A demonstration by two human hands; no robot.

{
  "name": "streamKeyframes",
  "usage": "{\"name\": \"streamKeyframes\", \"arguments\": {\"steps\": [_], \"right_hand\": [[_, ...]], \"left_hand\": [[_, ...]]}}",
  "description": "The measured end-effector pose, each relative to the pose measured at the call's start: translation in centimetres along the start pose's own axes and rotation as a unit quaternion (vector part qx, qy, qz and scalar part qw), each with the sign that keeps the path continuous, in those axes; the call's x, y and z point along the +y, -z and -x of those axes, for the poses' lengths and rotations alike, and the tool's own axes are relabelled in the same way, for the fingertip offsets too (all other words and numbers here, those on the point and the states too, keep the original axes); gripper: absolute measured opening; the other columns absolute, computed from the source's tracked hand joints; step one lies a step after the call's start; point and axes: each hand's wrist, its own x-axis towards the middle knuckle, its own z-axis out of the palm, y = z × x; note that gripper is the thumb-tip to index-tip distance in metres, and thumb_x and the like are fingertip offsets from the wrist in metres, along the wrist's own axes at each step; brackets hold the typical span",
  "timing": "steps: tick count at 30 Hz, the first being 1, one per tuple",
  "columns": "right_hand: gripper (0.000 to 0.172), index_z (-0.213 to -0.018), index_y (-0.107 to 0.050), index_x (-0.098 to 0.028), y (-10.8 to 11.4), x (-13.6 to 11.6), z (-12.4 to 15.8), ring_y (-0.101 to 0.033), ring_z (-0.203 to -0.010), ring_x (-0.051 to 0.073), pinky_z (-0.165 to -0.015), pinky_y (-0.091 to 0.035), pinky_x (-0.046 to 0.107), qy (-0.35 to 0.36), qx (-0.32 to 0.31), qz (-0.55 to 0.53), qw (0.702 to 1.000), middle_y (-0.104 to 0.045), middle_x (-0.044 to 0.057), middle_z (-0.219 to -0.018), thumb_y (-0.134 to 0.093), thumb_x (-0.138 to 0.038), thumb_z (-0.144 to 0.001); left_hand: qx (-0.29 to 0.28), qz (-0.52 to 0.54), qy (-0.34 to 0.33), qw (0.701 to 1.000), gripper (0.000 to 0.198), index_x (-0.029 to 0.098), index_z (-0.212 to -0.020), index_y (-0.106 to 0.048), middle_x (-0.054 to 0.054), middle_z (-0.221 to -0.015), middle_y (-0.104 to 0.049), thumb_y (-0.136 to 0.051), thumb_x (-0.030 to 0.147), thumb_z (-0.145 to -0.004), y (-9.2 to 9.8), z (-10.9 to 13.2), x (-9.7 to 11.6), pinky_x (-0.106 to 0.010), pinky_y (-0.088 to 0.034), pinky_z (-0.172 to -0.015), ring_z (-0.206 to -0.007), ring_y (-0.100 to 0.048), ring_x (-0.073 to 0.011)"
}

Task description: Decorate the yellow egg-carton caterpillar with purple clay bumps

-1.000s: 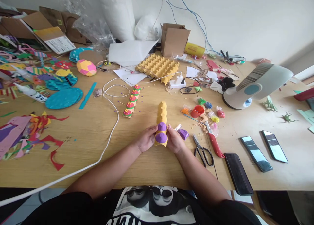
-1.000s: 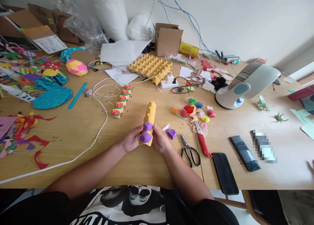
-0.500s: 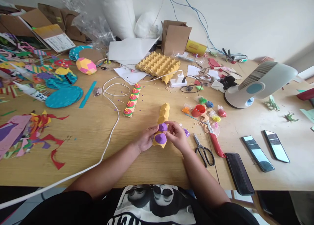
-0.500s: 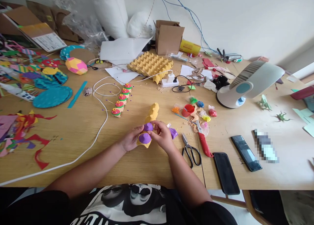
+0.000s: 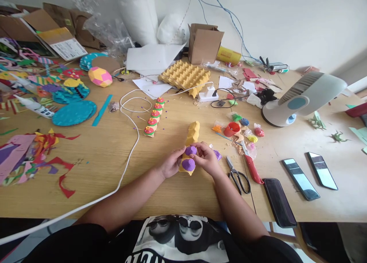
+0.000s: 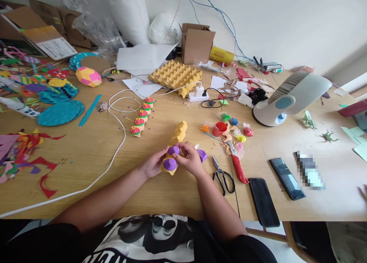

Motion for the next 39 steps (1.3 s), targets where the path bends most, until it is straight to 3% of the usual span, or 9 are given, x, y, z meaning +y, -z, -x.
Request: {"name": "streamKeyframes", "arguments": {"steps": [9,14,20,26,39], "right_hand": [[0.041,-0.11,-0.07,-0.025,-0.1,0.2,-0.2,-0.058,-0.087,0.02,-0.077,-0.05,0.034,-0.03,-0.001,-0.049,0.998,-0.062,0.005,-0.097,-0.081,-0.049,-0.078],[0.038,-0.101,-0.069,-0.024,-0.2,0.0,-0.1,-0.057,-0.079,0.018,-0.069,-0.05,0.032,-0.055,0.017,-0.043,0.997,-0.063,0.004,-0.089,-0.081,-0.05,-0.077],[0.044,-0.098,-0.063,-0.024,-0.5,-0.7,-0.1,-0.057,-0.072,0.016,-0.064,-0.049,0.03,-0.104,-0.002,-0.115,0.988,-0.063,0.001,-0.083,-0.084,-0.052,-0.071],[0.033,-0.09,-0.061,-0.022,-0.8,-0.5,0.0,-0.051,-0.066,0.014,-0.058,-0.043,0.027,-0.089,0.039,-0.074,0.992,-0.056,-0.002,-0.074,-0.079,-0.046,-0.076],[0.023,-0.084,-0.057,-0.022,-1.4,-0.6,0.0,-0.052,-0.065,0.014,-0.06,-0.044,0.026,-0.165,0.051,-0.172,0.97,-0.057,-0.002,-0.074,-0.071,-0.038,-0.078]], "left_hand": [[0.011,-0.008,-0.023,1.0,0.024,0.01,-0.103,-0.076,-0.01,-0.101,-0.076,-0.067,0.031,-0.094,-0.3,-0.2,-0.2,-0.023,-0.056,-0.08,-0.088,-0.071,-0.0158],[-0.009,-0.011,-0.027,1.0,0.025,0.011,-0.104,-0.078,-0.01,-0.102,-0.077,-0.072,0.031,-0.091,-0.3,-0.2,-0.4,-0.023,-0.056,-0.082,-0.092,-0.071,-0.0165],[-0.017,-0.031,-0.033,0.999,0.031,0.011,-0.102,-0.079,-0.011,-0.098,-0.078,-0.078,0.037,-0.086,-0.1,-0.3,-0.6,-0.024,-0.054,-0.078,-0.088,-0.07,-0.0168],[-0.002,-0.026,-0.018,0.999,0.034,0.011,-0.099,-0.08,-0.01,-0.097,-0.078,-0.084,0.038,-0.079,0.0,-0.5,-1.0,-0.026,-0.052,-0.078,-0.083,-0.069,-0.016],[0.007,-0.039,-0.009,0.999,0.034,0.011,-0.094,-0.079,-0.007,-0.088,-0.076,-0.085,0.04,-0.077,-0.2,-0.3,-1.0,-0.025,-0.049,-0.071,-0.075,-0.065,-0.0142]]}}
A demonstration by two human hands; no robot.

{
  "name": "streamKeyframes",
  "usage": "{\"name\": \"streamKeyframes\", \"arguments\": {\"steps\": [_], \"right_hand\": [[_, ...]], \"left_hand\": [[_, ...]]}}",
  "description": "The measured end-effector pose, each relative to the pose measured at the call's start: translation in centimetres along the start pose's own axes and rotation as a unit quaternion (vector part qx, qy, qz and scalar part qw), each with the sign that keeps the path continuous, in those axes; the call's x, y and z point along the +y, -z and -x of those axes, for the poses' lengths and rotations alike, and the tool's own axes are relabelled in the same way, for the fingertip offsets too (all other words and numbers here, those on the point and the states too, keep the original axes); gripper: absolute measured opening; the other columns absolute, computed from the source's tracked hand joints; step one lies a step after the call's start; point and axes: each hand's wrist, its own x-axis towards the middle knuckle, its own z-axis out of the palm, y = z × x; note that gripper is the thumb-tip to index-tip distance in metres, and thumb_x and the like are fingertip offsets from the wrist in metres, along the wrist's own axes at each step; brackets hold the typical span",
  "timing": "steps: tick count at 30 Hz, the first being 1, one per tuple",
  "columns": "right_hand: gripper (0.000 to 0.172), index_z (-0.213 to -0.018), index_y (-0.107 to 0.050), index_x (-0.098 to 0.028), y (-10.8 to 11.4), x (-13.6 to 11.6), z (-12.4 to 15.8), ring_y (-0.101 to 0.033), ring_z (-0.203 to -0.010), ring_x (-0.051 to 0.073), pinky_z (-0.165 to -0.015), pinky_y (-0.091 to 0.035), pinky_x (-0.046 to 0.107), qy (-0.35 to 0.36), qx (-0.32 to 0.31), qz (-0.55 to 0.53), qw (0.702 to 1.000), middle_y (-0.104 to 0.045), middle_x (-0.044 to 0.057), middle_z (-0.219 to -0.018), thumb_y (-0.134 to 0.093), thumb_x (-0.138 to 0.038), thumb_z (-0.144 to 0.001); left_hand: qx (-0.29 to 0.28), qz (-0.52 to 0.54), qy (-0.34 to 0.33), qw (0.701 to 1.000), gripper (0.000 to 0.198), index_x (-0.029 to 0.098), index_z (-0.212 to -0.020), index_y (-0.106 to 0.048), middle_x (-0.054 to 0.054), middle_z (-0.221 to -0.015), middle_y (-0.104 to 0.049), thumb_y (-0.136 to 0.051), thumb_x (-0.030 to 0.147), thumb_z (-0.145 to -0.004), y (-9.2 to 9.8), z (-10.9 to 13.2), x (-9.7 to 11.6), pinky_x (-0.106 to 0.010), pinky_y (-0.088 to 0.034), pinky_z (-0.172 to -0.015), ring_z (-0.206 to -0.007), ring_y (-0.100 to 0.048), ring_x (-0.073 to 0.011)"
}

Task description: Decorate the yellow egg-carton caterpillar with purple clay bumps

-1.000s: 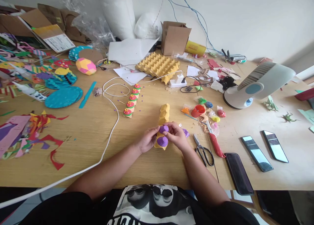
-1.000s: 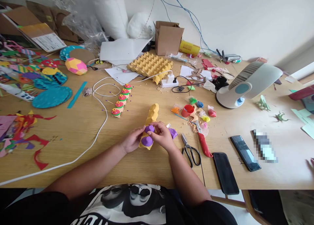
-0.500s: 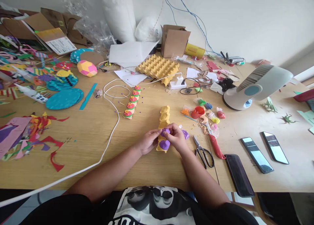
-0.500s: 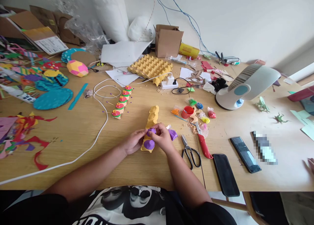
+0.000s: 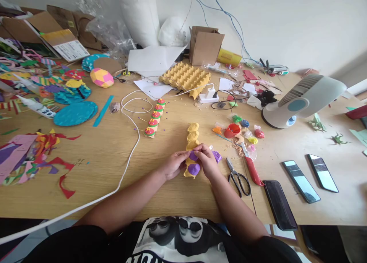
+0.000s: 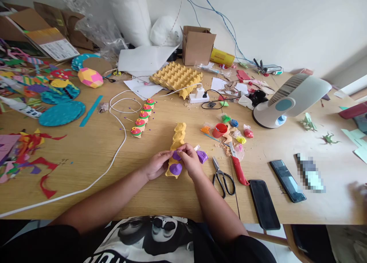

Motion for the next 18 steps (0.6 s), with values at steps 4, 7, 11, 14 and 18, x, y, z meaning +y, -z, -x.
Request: {"name": "streamKeyframes", "arguments": {"steps": [4,7,11,14,18], "right_hand": [[0.032,-0.097,-0.063,-0.023,0.7,-0.4,0.1,-0.055,-0.076,0.016,-0.067,-0.047,0.028,0.039,-0.031,0.045,0.998,-0.06,0.001,-0.084,-0.075,-0.047,-0.08],[0.035,-0.1,-0.07,-0.024,1.8,-1.0,0.1,-0.054,-0.081,0.018,-0.068,-0.046,0.03,0.106,-0.032,0.168,0.98,-0.059,0.003,-0.091,-0.08,-0.048,-0.078],[0.031,-0.105,-0.075,-0.026,2.8,-1.7,0.0,-0.05,-0.079,0.017,-0.07,-0.044,0.031,0.164,-0.046,0.278,0.945,-0.056,0.003,-0.09,-0.082,-0.041,-0.08],[0.031,-0.108,-0.073,-0.025,2.8,-2.0,0.1,-0.05,-0.078,0.017,-0.07,-0.043,0.031,0.173,-0.056,0.297,0.937,-0.056,0.003,-0.092,-0.082,-0.033,-0.079],[0.029,-0.106,-0.071,-0.025,2.5,-2.3,0.2,-0.05,-0.078,0.017,-0.07,-0.043,0.031,0.173,-0.067,0.317,0.93,-0.057,0.003,-0.094,-0.079,-0.024,-0.078]], "left_hand": [[-0.009,0.022,0.004,1.0,0.032,0.011,-0.098,-0.079,-0.009,-0.095,-0.077,-0.083,0.038,-0.081,0.1,0.0,0.3,-0.026,-0.052,-0.076,-0.082,-0.068,-0.0158],[-0.015,0.022,0.008,1.0,0.032,0.011,-0.102,-0.078,-0.011,-0.1,-0.077,-0.08,0.036,-0.084,0.2,-0.1,0.5,-0.026,-0.052,-0.079,-0.087,-0.07,-0.0175],[-0.018,0.009,0.009,1.0,0.033,0.011,-0.102,-0.079,-0.012,-0.101,-0.077,-0.079,0.038,-0.084,0.3,-0.1,0.4,-0.026,-0.053,-0.08,-0.087,-0.071,-0.0177],[-0.021,0.005,0.007,1.0,0.032,0.012,-0.1,-0.079,-0.01,-0.098,-0.077,-0.08,0.039,-0.083,0.3,-0.1,0.3,-0.025,-0.053,-0.076,-0.083,-0.069,-0.0162],[-0.027,-0.005,0.002,1.0,0.031,0.011,-0.101,-0.079,-0.011,-0.101,-0.077,-0.079,0.038,-0.085,0.3,0.0,0.3,-0.025,-0.053,-0.076,-0.083,-0.069,-0.0157]]}}
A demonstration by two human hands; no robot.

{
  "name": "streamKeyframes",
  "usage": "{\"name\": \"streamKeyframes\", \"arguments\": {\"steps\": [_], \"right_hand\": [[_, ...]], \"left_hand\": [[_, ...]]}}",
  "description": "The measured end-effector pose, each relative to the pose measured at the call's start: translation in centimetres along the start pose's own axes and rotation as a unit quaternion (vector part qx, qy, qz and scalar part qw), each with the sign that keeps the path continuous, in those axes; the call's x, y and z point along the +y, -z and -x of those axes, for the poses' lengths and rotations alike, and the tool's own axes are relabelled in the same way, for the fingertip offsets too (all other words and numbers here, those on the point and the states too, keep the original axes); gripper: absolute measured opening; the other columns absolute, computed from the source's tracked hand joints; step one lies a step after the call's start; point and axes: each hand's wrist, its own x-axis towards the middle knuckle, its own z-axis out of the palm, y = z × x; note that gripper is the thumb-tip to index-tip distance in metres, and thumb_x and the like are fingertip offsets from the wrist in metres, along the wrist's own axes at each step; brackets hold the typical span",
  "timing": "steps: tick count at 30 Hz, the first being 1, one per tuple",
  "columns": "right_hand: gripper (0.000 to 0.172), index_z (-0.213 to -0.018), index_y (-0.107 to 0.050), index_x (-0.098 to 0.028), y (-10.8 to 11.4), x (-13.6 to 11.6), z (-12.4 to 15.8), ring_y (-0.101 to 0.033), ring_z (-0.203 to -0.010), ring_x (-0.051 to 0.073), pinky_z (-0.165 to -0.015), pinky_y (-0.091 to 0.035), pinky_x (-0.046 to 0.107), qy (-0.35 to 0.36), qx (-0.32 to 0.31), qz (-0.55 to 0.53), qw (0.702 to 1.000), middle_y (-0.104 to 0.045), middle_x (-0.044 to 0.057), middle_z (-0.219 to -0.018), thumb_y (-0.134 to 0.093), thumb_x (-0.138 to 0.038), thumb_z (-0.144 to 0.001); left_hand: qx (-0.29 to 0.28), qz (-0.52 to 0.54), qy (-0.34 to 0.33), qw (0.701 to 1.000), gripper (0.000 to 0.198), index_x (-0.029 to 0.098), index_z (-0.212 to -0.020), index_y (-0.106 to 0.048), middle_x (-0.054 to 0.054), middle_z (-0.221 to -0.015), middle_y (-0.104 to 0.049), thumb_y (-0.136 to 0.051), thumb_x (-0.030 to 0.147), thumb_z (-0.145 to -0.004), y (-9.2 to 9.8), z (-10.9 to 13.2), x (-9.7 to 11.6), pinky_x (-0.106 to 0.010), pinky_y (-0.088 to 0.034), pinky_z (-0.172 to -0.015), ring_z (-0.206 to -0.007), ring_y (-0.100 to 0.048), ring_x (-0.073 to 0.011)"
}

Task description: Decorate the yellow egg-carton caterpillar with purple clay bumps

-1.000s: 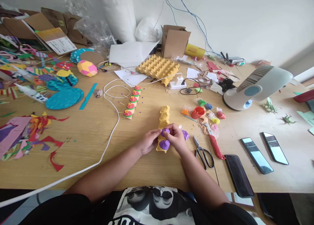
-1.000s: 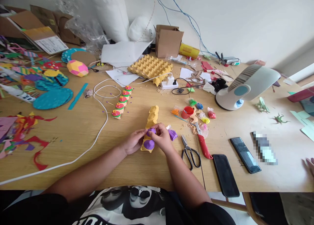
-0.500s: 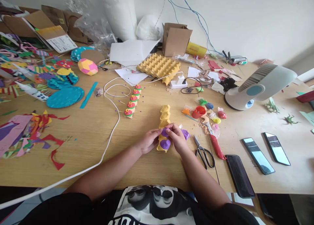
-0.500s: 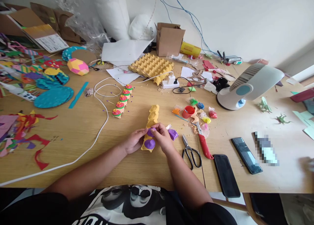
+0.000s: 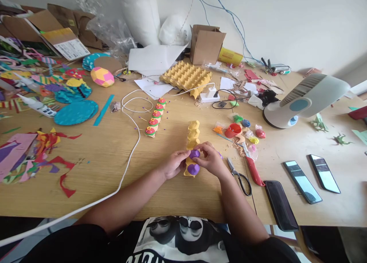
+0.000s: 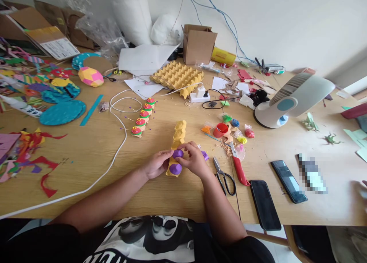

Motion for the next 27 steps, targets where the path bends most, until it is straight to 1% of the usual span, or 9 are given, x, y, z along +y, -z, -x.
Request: {"name": "streamKeyframes", "arguments": {"steps": [6,10,12,14,16,18,21,24,27], "right_hand": [[0.029,-0.107,-0.068,-0.025,0.1,0.4,-0.2,-0.051,-0.084,0.018,-0.074,-0.044,0.031,0.021,-0.023,0.004,0.999,-0.058,0.002,-0.095,-0.077,-0.024,-0.079],[0.031,-0.11,-0.069,-0.026,-0.1,1.1,-0.4,-0.054,-0.089,0.019,-0.078,-0.045,0.032,0.018,-0.01,-0.024,0.999,-0.059,0.003,-0.096,-0.079,-0.032,-0.081],[0.032,-0.11,-0.071,-0.026,-0.4,1.2,-0.4,-0.055,-0.089,0.02,-0.079,-0.045,0.033,0.015,0.004,-0.043,0.999,-0.059,0.003,-0.095,-0.081,-0.038,-0.082],[0.034,-0.109,-0.072,-0.025,-0.7,1.1,-0.4,-0.054,-0.087,0.02,-0.079,-0.045,0.033,0.016,0.018,-0.047,0.999,-0.059,0.003,-0.092,-0.081,-0.042,-0.082],[0.035,-0.112,-0.073,-0.025,-0.9,0.8,-0.3,-0.053,-0.086,0.02,-0.079,-0.045,0.034,0.019,0.022,-0.047,0.998,-0.059,0.004,-0.091,-0.08,-0.044,-0.083],[0.036,-0.115,-0.073,-0.025,-1.2,0.6,-0.2,-0.053,-0.084,0.019,-0.077,-0.046,0.033,0.014,0.028,-0.065,0.997,-0.059,0.004,-0.093,-0.077,-0.046,-0.085],[0.033,-0.11,-0.072,-0.024,-1.7,0.6,-0.2,-0.054,-0.082,0.018,-0.075,-0.046,0.032,-0.026,0.082,-0.128,0.988,-0.06,0.005,-0.095,-0.068,-0.05,-0.09],[0.031,-0.097,-0.068,-0.023,-2.4,0.9,-0.2,-0.053,-0.075,0.017,-0.069,-0.045,0.03,-0.089,0.145,-0.19,0.967,-0.061,0.003,-0.087,-0.065,-0.053,-0.089],[0.034,-0.087,-0.065,-0.022,-3.1,1.0,-0.3,-0.044,-0.062,0.013,-0.056,-0.036,0.027,-0.139,0.146,-0.231,0.952,-0.053,-0.001,-0.072,-0.068,-0.056,-0.085]], "left_hand": [[0.004,0.002,-0.001,1.0,0.032,0.01,-0.105,-0.078,-0.014,-0.108,-0.076,-0.077,0.036,-0.086,-0.2,0.1,0.0,-0.026,-0.053,-0.078,-0.088,-0.07,-0.0184],[0.011,0.009,-0.015,1.0,0.032,0.011,-0.103,-0.078,-0.013,-0.108,-0.076,-0.077,0.038,-0.086,-0.5,0.1,0.1,-0.027,-0.054,-0.081,-0.091,-0.07,-0.0189],[0.005,0.012,-0.017,1.0,0.033,0.01,-0.1,-0.078,-0.012,-0.101,-0.076,-0.078,0.04,-0.085,-0.5,0.1,0.3,-0.026,-0.053,-0.078,-0.086,-0.069,-0.0173],[0.008,0.013,-0.01,1.0,0.031,0.01,-0.094,-0.078,-0.01,-0.09,-0.076,-0.082,0.038,-0.081,-0.5,0.1,0.3,-0.023,-0.052,-0.071,-0.076,-0.067,-0.014],[0.029,0.017,-0.007,0.999,0.027,0.01,-0.09,-0.078,-0.007,-0.084,-0.075,-0.086,0.031,-0.076,-0.5,0.1,0.4,-0.021,-0.05,-0.066,-0.07,-0.065,-0.0116],[0.055,0.028,-0.015,0.998,0.026,0.011,-0.091,-0.078,-0.007,-0.086,-0.075,-0.087,0.028,-0.074,-0.4,0.1,0.3,-0.02,-0.05,-0.065,-0.07,-0.065,-0.0113],[0.08,0.04,-0.029,0.996,0.024,0.012,-0.089,-0.077,-0.005,-0.082,-0.074,-0.085,0.03,-0.076,-0.2,0.0,0.2,-0.021,-0.05,-0.06,-0.065,-0.063,-0.0106],[0.101,0.051,-0.033,0.993,0.021,0.012,-0.085,-0.074,-0.003,-0.076,-0.07,-0.084,0.029,-0.077,-0.1,0.1,0.3,-0.021,-0.05,-0.057,-0.061,-0.059,-0.0098],[0.097,0.065,-0.03,0.993,0.019,0.013,-0.087,-0.073,-0.002,-0.077,-0.069,-0.081,0.029,-0.079,0.1,0.2,0.6,-0.022,-0.051,-0.056,-0.061,-0.06,-0.0101]]}}
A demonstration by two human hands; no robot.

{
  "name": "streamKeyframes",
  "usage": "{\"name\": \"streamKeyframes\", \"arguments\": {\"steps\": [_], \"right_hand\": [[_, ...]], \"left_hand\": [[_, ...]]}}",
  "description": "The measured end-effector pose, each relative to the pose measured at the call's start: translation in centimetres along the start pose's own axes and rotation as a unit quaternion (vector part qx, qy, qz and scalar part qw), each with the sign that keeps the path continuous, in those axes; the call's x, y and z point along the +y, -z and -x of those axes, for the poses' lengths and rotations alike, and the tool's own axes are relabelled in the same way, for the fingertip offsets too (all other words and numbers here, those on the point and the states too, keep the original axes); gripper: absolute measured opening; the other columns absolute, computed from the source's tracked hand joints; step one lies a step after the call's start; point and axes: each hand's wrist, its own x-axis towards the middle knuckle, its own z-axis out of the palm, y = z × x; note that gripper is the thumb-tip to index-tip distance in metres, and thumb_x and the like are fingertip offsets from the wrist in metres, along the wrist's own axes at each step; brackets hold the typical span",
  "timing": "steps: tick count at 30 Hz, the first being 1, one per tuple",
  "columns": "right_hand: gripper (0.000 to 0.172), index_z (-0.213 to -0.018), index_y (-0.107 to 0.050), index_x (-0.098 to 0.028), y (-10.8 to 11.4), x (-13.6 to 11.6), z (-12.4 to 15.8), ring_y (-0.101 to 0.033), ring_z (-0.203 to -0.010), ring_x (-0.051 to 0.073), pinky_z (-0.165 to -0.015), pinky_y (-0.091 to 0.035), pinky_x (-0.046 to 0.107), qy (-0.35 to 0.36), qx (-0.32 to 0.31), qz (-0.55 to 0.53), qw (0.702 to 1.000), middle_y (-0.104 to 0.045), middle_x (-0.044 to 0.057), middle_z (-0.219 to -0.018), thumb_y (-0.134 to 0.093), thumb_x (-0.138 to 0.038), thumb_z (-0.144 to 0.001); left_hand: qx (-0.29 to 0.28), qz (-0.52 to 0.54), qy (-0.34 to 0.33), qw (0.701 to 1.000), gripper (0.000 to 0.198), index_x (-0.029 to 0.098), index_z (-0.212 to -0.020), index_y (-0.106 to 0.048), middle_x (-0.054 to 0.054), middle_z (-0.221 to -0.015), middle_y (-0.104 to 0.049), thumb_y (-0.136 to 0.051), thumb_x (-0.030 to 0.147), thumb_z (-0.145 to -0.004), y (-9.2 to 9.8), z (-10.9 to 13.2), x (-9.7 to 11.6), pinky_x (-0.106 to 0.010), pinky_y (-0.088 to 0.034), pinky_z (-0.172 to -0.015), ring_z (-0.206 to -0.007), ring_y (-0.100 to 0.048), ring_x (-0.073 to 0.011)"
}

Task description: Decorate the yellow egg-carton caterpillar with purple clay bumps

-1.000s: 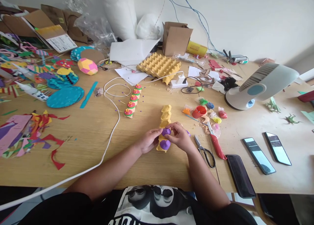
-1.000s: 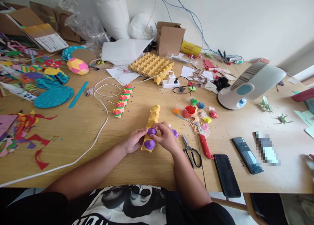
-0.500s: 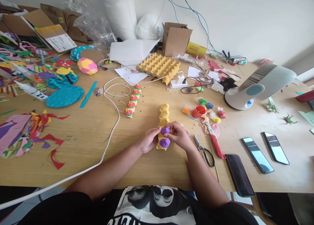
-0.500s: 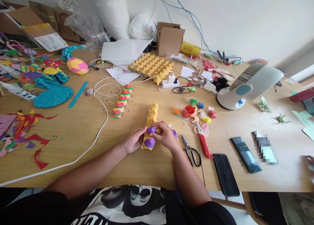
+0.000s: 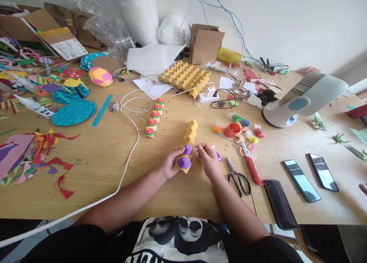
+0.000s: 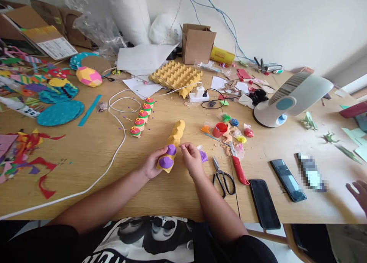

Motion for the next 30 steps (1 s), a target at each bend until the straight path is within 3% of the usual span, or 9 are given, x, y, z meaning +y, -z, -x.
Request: {"name": "streamKeyframes", "arguments": {"steps": [6,9,14,21,25,30], "right_hand": [[0.037,-0.088,-0.058,-0.022,-0.9,0.1,0.6,-0.043,-0.056,0.01,-0.051,-0.029,0.024,-0.071,-0.069,-0.083,0.992,-0.053,-0.004,-0.069,-0.073,-0.056,-0.083],[0.038,-0.09,-0.055,-0.024,-1.3,0.1,0.9,-0.048,-0.059,0.01,-0.055,-0.035,0.022,-0.108,-0.08,-0.178,0.975,-0.055,-0.006,-0.069,-0.08,-0.051,-0.079],[0.038,-0.09,-0.055,-0.024,-1.4,0.0,0.8,-0.055,-0.064,0.01,-0.062,-0.045,0.022,-0.145,-0.061,-0.31,0.938,-0.06,-0.007,-0.076,-0.088,-0.036,-0.073],[0.038,-0.091,-0.055,-0.026,-1.2,0.0,0.9,-0.063,-0.07,0.012,-0.065,-0.05,0.024,-0.194,-0.075,-0.388,0.898,-0.068,-0.006,-0.081,-0.088,-0.024,-0.073],[0.042,-0.09,-0.052,-0.026,-1.4,0.0,0.9,-0.064,-0.071,0.012,-0.066,-0.051,0.023,-0.171,-0.051,-0.389,0.904,-0.068,-0.007,-0.081,-0.089,-0.025,-0.07],[0.048,-0.101,-0.05,-0.027,-1.3,-0.3,0.9,-0.063,-0.069,0.012,-0.064,-0.049,0.024,-0.111,-0.077,-0.288,0.948,-0.069,-0.005,-0.083,-0.088,-0.035,-0.073]], "left_hand": [[-0.044,0.024,0.018,0.999,0.021,0.016,-0.096,-0.072,-0.002,-0.087,-0.072,-0.077,0.032,-0.084,0.2,0.0,0.3,-0.023,-0.056,-0.066,-0.072,-0.065,-0.0118],[-0.064,0.015,0.017,0.998,0.027,0.015,-0.102,-0.074,-0.004,-0.093,-0.074,-0.078,0.035,-0.084,0.4,-0.3,0.1,-0.023,-0.056,-0.076,-0.082,-0.067,-0.013],[-0.061,-0.014,0.017,0.998,0.029,0.015,-0.102,-0.076,-0.005,-0.092,-0.074,-0.079,0.038,-0.084,0.5,-0.5,-0.2,-0.024,-0.055,-0.075,-0.079,-0.067,-0.0133],[-0.064,-0.034,0.016,0.997,0.034,0.013,-0.105,-0.077,-0.008,-0.1,-0.076,-0.081,0.037,-0.083,0.4,-0.4,-0.3,-0.026,-0.056,-0.078,-0.083,-0.069,-0.0151],[-0.061,-0.024,0.021,0.998,0.032,0.013,-0.109,-0.076,-0.01,-0.107,-0.076,-0.075,0.037,-0.088,0.4,-0.4,-0.2,-0.028,-0.057,-0.08,-0.09,-0.07,-0.0174],[-0.061,-0.003,0.023,0.998,0.027,0.013,-0.11,-0.076,-0.009,-0.108,-0.076,-0.071,0.032,-0.091,0.4,-0.5,0.1,-0.026,-0.057,-0.077,-0.086,-0.071,-0.0156]]}}
